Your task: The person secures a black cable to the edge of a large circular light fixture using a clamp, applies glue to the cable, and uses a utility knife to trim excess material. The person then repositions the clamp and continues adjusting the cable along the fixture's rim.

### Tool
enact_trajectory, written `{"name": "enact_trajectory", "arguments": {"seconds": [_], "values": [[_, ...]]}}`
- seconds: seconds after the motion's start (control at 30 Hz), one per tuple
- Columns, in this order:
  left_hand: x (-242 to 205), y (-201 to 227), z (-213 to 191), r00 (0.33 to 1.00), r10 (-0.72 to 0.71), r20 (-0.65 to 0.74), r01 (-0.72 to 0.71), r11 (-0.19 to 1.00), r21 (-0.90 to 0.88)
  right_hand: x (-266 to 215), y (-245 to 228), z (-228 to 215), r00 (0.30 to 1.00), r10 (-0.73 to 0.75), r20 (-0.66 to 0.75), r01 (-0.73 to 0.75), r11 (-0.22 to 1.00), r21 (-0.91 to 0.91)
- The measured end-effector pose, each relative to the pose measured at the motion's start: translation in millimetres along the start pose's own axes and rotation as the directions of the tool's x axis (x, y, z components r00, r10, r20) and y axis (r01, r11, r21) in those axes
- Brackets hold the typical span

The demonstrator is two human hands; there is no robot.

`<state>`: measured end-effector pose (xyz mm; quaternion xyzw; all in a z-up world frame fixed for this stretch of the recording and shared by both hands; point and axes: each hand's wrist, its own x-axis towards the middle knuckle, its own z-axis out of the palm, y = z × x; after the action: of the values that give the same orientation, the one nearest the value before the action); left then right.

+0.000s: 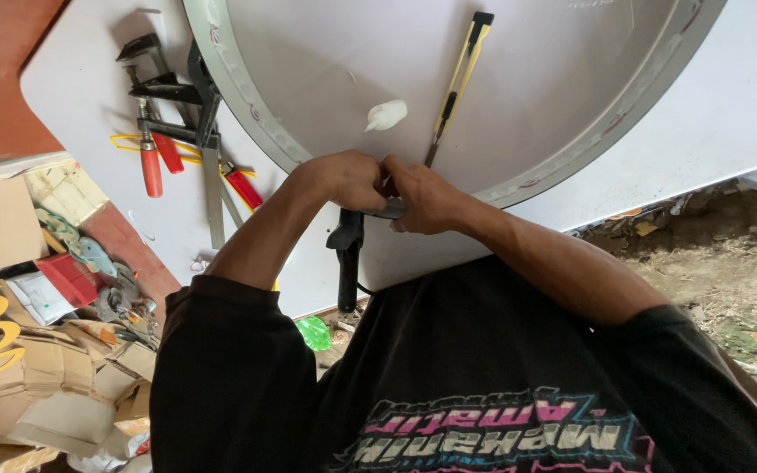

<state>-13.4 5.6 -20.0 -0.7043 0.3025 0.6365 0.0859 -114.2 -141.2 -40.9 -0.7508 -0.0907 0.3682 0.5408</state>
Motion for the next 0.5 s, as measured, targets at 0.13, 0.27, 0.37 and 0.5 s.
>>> {"name": "enact_trajectory", "arguments": {"seconds": [0.13, 0.27, 0.37, 0.5], "values": [[-8.6, 6.9, -6.3, 1.000, -0.023, 0.004, 0.023, 0.999, -0.047, 2.8, 6.0, 2.7, 1.000, -0.026, -0.017, 0.026, 0.999, 0.041], [-3.7, 1.0, 0.3, 0.999, -0.042, -0.006, 0.041, 0.995, -0.088, 1.5, 8.0, 3.7, 0.999, -0.033, -0.029, 0.034, 0.997, 0.067], [-0.6, -3.5, 3.6, 0.999, -0.046, -0.013, 0.044, 0.992, -0.119, 2.0, 7.5, 4.9, 0.999, -0.035, -0.039, 0.036, 0.999, 0.036], [1.7, -5.7, 8.7, 0.998, 0.003, -0.057, -0.011, 0.990, -0.140, 7.5, 16.5, 11.5, 0.998, -0.057, -0.031, 0.059, 0.995, 0.075]]}}
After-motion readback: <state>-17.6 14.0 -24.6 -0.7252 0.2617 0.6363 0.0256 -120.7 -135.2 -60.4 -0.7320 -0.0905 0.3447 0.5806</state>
